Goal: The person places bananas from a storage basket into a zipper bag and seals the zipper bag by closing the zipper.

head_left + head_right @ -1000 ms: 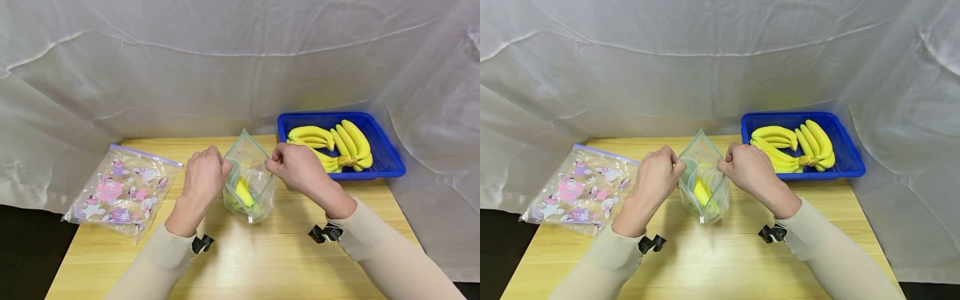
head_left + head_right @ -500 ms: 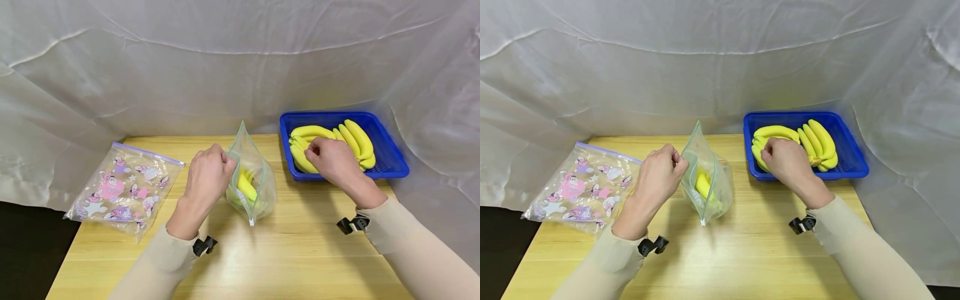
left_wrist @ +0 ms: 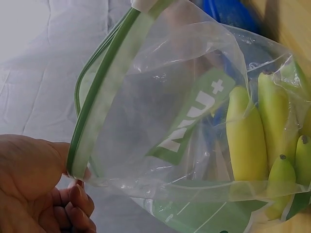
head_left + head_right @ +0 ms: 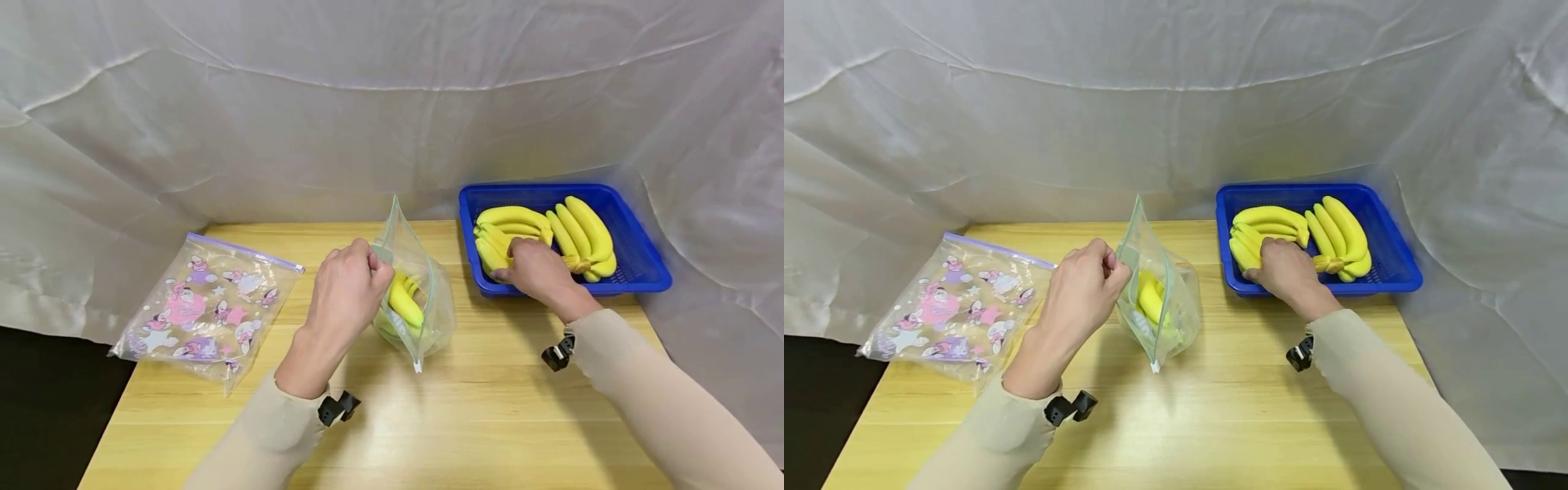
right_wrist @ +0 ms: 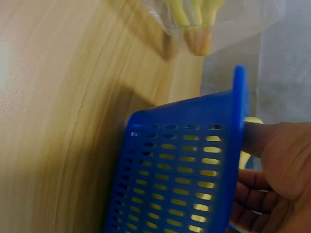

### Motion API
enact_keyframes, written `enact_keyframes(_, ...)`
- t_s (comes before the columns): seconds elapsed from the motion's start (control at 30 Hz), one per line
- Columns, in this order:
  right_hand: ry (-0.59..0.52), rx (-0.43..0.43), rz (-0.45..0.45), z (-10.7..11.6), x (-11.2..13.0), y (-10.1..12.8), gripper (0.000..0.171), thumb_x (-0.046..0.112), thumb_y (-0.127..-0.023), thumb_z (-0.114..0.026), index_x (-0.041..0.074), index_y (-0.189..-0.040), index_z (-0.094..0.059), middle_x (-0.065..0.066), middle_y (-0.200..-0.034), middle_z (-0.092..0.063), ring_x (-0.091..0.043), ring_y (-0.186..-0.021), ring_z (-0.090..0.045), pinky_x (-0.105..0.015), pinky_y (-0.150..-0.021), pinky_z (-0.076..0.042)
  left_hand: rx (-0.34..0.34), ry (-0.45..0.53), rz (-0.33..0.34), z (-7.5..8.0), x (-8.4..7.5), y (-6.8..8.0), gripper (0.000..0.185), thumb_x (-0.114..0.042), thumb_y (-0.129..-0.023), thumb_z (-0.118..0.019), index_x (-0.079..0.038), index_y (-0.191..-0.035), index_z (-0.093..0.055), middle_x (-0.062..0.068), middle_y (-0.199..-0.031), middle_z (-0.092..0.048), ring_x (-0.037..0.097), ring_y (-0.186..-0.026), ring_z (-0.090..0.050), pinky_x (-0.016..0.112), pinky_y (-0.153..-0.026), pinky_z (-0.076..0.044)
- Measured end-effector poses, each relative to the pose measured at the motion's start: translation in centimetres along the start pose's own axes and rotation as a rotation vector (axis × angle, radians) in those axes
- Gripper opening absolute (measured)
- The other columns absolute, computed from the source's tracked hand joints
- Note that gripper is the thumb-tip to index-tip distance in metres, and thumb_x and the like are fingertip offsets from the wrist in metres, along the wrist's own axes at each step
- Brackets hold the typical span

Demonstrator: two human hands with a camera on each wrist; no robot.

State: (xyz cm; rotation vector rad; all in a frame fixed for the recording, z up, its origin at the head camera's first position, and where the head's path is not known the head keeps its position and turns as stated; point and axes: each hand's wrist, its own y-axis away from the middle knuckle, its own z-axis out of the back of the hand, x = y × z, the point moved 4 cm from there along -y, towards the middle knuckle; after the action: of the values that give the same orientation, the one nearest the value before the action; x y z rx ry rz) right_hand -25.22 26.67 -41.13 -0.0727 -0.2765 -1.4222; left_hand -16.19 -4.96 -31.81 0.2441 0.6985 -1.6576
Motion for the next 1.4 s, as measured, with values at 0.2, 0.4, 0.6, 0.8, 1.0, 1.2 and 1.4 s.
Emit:
enact_keyframes(0.2, 0.066, -0.008, -0.013, -0.9, 0.0, -0.9, 0.067, 0.049, -0.087, -0.084, -0.006, -0.112, -0.056, -0.027, -0.1, -0.065, -0.049, -0.097, -0.064, -0.062, -0.08, -0.053, -0.006, -0.002, -0.013, -0.1, 0.0, 0.0, 0.006, -0.013, -0.087, -0.058, -0.009, -0.082, -0.058, 0.005, -0.072, -0.06, 0.028, -0.07, -0.054, 0.038, -0.069, -0.046)
enact_keyframes(0.4, 0.05, -0.025, 0.01, -0.5, -0.5, -1.1, 0.044, 0.038, -0.093, -0.077, 0.0, -0.102, -0.057, -0.018, -0.089, -0.063, -0.039, -0.081, -0.064, -0.055, -0.069, -0.053, -0.01, 0.001, -0.016, -0.1, 0.1, 0.1, 0.006, -0.013, -0.087, -0.057, -0.009, -0.081, -0.058, 0.005, -0.071, -0.059, 0.028, -0.07, -0.053, 0.037, -0.068, -0.045)
enact_keyframes(0.6, 0.007, -0.096, 0.018, 0.4, -2.0, -1.2, 0.046, 0.033, -0.095, -0.069, -0.007, -0.115, -0.061, -0.026, -0.101, -0.067, -0.044, -0.091, -0.061, -0.058, -0.082, -0.049, -0.005, 0.006, -0.005, -0.1, 0.3, 0.1, 0.005, -0.012, -0.086, -0.057, -0.01, -0.081, -0.058, 0.005, -0.071, -0.059, 0.028, -0.07, -0.054, 0.037, -0.068, -0.045)
enact_keyframes(0.8, 0.026, -0.099, 0.051, 0.3, -2.8, -1.5, 0.041, 0.037, -0.096, -0.067, -0.002, -0.108, -0.063, -0.015, -0.085, -0.061, -0.037, -0.079, -0.057, -0.049, -0.07, -0.045, 0.0, 0.01, 0.001, -0.2, 0.4, 0.0, 0.005, -0.013, -0.086, -0.058, -0.01, -0.081, -0.058, 0.005, -0.071, -0.059, 0.028, -0.07, -0.054, 0.037, -0.067, -0.045)
enact_keyframes(1.0, -0.15, -0.07, 0.015, 1.5, -3.7, -1.7, 0.036, 0.041, -0.097, -0.061, 0.007, -0.09, -0.053, -0.004, -0.071, -0.048, -0.024, -0.062, -0.048, -0.037, -0.06, -0.035, -0.001, 0.005, 0.001, -0.3, 0.5, 0.0, 0.006, -0.012, -0.086, -0.057, -0.01, -0.081, -0.058, 0.005, -0.071, -0.059, 0.028, -0.07, -0.054, 0.037, -0.067, -0.046)
enact_keyframes(1.2, -0.299, -0.105, -0.125, 2.2, -5.4, -1.8, 0.047, 0.054, -0.102, -0.052, 0.009, -0.087, -0.054, 0.0, -0.07, -0.046, -0.022, -0.063, -0.047, -0.036, -0.059, -0.036, -0.003, 0.007, -0.002, -0.4, 0.6, 0.1, 0.006, -0.012, -0.086, -0.058, -0.01, -0.081, -0.058, 0.004, -0.071, -0.059, 0.028, -0.07, -0.053, 0.037, -0.067, -0.045)
enact_keyframes(1.4, -0.236, -0.258, -0.32, 2.6, -6.8, -0.9, 0.05, 0.051, -0.102, -0.045, 0.013, -0.07, -0.051, -0.004, -0.06, -0.048, -0.03, -0.059, -0.051, -0.039, -0.05, -0.035, 0.0, 0.012, -0.003, -0.4, 0.8, 0.1, 0.005, -0.012, -0.086, -0.058, -0.01, -0.082, -0.058, 0.005, -0.073, -0.06, 0.027, -0.071, -0.054, 0.037, -0.067, -0.046)
